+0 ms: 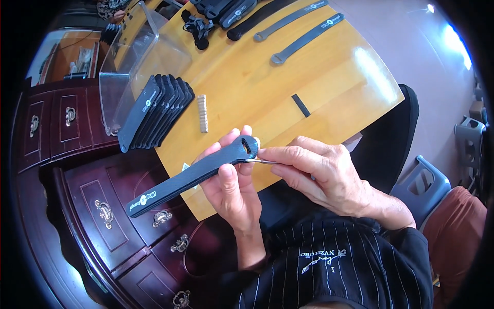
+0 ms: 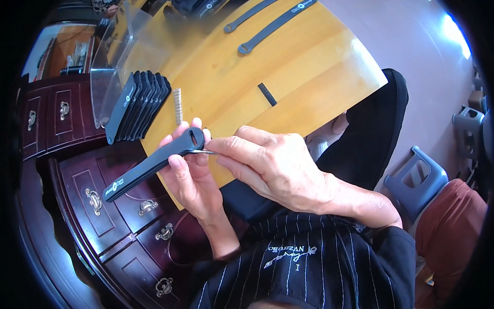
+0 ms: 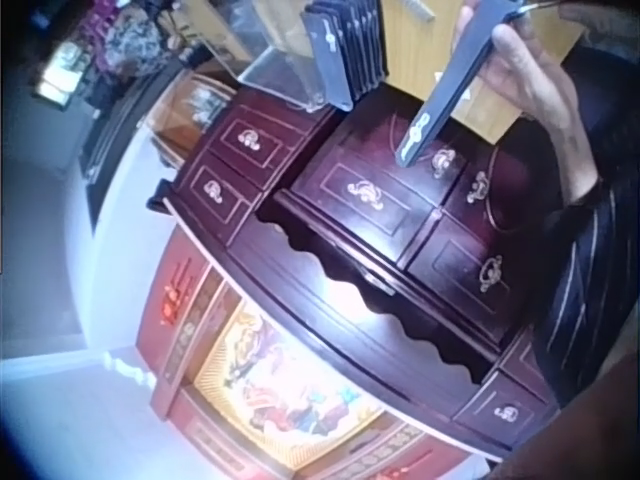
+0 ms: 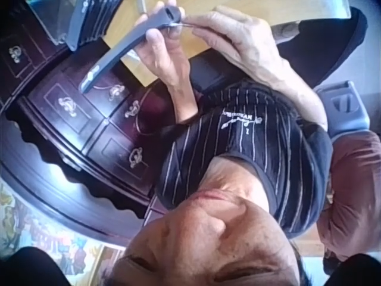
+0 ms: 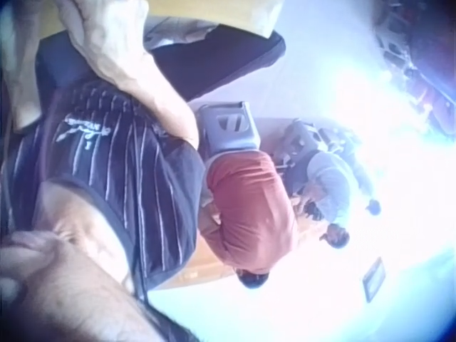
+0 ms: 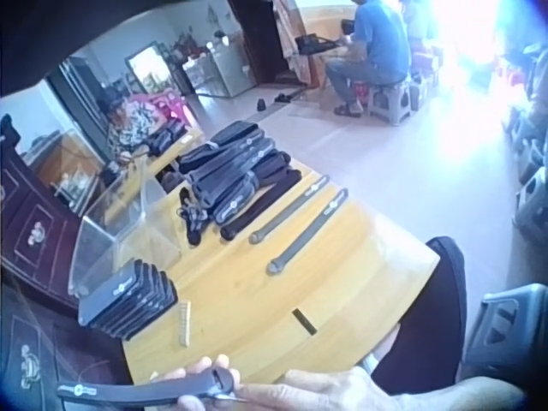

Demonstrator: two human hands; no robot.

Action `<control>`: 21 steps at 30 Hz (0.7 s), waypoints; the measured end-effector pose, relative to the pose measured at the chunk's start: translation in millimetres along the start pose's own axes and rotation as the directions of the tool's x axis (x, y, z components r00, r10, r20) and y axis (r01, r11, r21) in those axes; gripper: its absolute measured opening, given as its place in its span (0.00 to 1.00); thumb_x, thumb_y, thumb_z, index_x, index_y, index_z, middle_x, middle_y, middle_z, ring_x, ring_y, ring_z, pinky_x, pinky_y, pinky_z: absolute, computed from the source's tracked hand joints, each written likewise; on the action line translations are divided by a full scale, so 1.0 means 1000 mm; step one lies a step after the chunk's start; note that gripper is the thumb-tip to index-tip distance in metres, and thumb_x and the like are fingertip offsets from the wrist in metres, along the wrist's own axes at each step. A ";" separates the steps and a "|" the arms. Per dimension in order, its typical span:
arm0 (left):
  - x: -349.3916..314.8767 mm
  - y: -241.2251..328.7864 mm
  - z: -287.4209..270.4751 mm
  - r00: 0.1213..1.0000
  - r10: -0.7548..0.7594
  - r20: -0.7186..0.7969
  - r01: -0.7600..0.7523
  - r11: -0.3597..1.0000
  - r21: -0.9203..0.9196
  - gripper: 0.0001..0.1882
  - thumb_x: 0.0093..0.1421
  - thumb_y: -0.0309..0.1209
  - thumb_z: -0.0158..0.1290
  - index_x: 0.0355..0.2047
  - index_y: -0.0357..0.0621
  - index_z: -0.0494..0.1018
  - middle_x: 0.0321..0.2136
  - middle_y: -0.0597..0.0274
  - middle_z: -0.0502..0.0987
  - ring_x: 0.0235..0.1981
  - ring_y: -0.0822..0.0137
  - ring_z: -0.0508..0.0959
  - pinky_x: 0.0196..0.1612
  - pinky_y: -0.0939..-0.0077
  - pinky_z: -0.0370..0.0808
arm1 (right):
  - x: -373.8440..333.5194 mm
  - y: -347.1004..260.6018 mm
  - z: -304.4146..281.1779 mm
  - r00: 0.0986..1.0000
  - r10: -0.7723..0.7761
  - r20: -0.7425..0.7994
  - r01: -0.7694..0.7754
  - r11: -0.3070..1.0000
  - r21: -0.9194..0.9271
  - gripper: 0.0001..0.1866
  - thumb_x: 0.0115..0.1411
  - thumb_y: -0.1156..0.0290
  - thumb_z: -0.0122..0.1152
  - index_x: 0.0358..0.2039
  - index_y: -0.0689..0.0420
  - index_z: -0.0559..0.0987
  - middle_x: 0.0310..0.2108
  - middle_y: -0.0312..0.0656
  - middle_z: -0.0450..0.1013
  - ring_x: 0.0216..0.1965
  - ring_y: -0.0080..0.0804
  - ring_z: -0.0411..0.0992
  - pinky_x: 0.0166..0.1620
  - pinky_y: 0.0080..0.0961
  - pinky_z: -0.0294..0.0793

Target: Assembling components onto black storage straps using a small prying tool.

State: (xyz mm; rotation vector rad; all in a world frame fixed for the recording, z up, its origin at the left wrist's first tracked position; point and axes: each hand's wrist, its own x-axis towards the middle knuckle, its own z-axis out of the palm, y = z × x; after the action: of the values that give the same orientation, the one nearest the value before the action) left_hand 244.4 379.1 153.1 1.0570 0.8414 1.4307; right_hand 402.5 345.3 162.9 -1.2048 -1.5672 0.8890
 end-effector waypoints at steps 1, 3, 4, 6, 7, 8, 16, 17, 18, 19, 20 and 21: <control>0.000 -0.001 0.000 1.000 0.013 0.003 -0.013 1.000 0.003 0.19 0.66 0.35 0.48 0.53 0.41 0.61 0.51 0.42 0.70 0.52 0.45 0.73 0.48 0.63 0.80 | 0.000 0.000 -0.001 1.000 0.006 0.013 -0.005 1.000 -0.009 0.16 0.59 0.75 0.61 0.49 0.58 0.77 0.26 0.41 0.71 0.25 0.31 0.73 0.28 0.25 0.71; 0.000 -0.003 0.000 1.000 0.020 0.002 -0.021 1.000 0.007 0.18 0.66 0.35 0.48 0.53 0.41 0.61 0.51 0.42 0.70 0.52 0.44 0.73 0.48 0.63 0.80 | -0.001 0.001 -0.002 0.999 0.016 0.029 -0.015 1.000 -0.017 0.16 0.59 0.75 0.61 0.49 0.58 0.77 0.26 0.41 0.71 0.25 0.30 0.72 0.27 0.25 0.71; 0.000 -0.002 0.000 1.000 0.028 0.008 -0.028 1.000 0.011 0.18 0.66 0.34 0.48 0.53 0.41 0.61 0.51 0.41 0.70 0.52 0.44 0.73 0.48 0.63 0.80 | 0.000 0.000 -0.002 0.999 0.022 0.032 -0.022 1.000 -0.012 0.16 0.59 0.75 0.60 0.49 0.58 0.77 0.25 0.41 0.71 0.25 0.30 0.72 0.27 0.25 0.70; 0.001 -0.002 -0.001 0.999 0.033 0.009 -0.033 0.999 0.016 0.18 0.66 0.34 0.48 0.52 0.41 0.60 0.50 0.41 0.70 0.52 0.44 0.73 0.49 0.63 0.80 | 0.000 0.000 -0.001 0.999 0.030 0.041 -0.030 1.000 -0.005 0.16 0.59 0.75 0.60 0.49 0.58 0.77 0.25 0.41 0.71 0.25 0.30 0.72 0.27 0.25 0.70; 0.001 -0.003 -0.002 0.999 0.039 0.020 -0.040 0.999 0.023 0.17 0.66 0.33 0.48 0.52 0.41 0.60 0.50 0.41 0.70 0.52 0.44 0.73 0.49 0.62 0.80 | 0.001 0.001 0.000 0.999 0.028 0.026 -0.028 1.000 0.008 0.16 0.59 0.74 0.60 0.49 0.58 0.77 0.26 0.41 0.71 0.26 0.29 0.73 0.27 0.24 0.71; 0.002 -0.004 -0.002 0.999 0.045 0.030 -0.046 0.999 0.029 0.17 0.66 0.33 0.48 0.52 0.41 0.60 0.50 0.40 0.70 0.52 0.44 0.73 0.49 0.62 0.80 | 0.001 0.002 0.001 1.000 0.025 0.011 -0.026 0.999 0.020 0.16 0.59 0.74 0.60 0.49 0.58 0.77 0.26 0.41 0.72 0.26 0.29 0.73 0.27 0.24 0.71; 0.000 -0.010 -0.004 0.993 0.119 -0.012 -0.117 0.990 0.080 0.17 0.66 0.32 0.48 0.51 0.38 0.59 0.50 0.37 0.69 0.51 0.41 0.73 0.48 0.61 0.80 | 0.004 0.005 0.009 0.997 0.071 0.000 -0.070 0.983 0.172 0.15 0.60 0.75 0.59 0.48 0.59 0.77 0.28 0.43 0.74 0.29 0.31 0.75 0.31 0.25 0.73; 0.000 -0.012 -0.004 0.988 0.151 -0.020 -0.148 0.983 0.106 0.17 0.66 0.32 0.47 0.51 0.37 0.59 0.50 0.36 0.69 0.51 0.40 0.73 0.47 0.60 0.81 | 0.004 0.005 0.009 0.997 0.082 0.013 -0.083 0.982 0.170 0.15 0.60 0.75 0.59 0.49 0.59 0.77 0.28 0.43 0.74 0.29 0.31 0.75 0.32 0.25 0.73; -0.001 -0.013 -0.005 0.988 0.151 -0.020 -0.148 0.984 0.102 0.17 0.66 0.32 0.47 0.51 0.37 0.59 0.50 0.36 0.69 0.51 0.40 0.73 0.47 0.60 0.81 | 0.004 0.004 0.009 0.997 0.083 0.012 -0.083 0.983 0.166 0.15 0.60 0.75 0.59 0.49 0.59 0.77 0.28 0.43 0.74 0.29 0.31 0.75 0.32 0.25 0.73; -0.002 -0.014 -0.006 0.979 0.202 -0.023 -0.196 0.969 0.153 0.17 0.66 0.32 0.47 0.51 0.37 0.58 0.49 0.34 0.69 0.50 0.39 0.73 0.47 0.59 0.81 | 0.003 0.002 0.010 0.996 0.083 0.020 -0.084 0.989 0.125 0.15 0.60 0.75 0.58 0.49 0.58 0.77 0.28 0.43 0.74 0.29 0.32 0.74 0.31 0.25 0.73; -0.002 -0.016 -0.007 0.967 0.253 -0.023 -0.244 0.948 0.203 0.17 0.66 0.32 0.47 0.50 0.36 0.58 0.49 0.33 0.69 0.50 0.38 0.73 0.46 0.58 0.81 | 0.003 0.001 0.010 0.996 0.083 0.028 -0.085 0.993 0.083 0.16 0.60 0.76 0.58 0.50 0.58 0.76 0.28 0.43 0.73 0.28 0.32 0.74 0.31 0.25 0.73; -0.001 -0.018 -0.007 0.967 0.255 -0.022 -0.245 0.949 0.199 0.17 0.66 0.32 0.47 0.50 0.36 0.58 0.49 0.33 0.69 0.50 0.38 0.73 0.46 0.58 0.81 | 0.003 0.001 0.011 0.996 0.081 0.026 -0.083 0.993 0.079 0.16 0.60 0.76 0.58 0.50 0.58 0.76 0.28 0.43 0.73 0.28 0.32 0.74 0.31 0.25 0.73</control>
State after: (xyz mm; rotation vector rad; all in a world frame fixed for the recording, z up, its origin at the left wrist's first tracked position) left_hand 243.7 380.6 133.8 1.3205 0.9207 1.6144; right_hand 392.2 348.7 159.0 -1.2130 -1.4950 1.0129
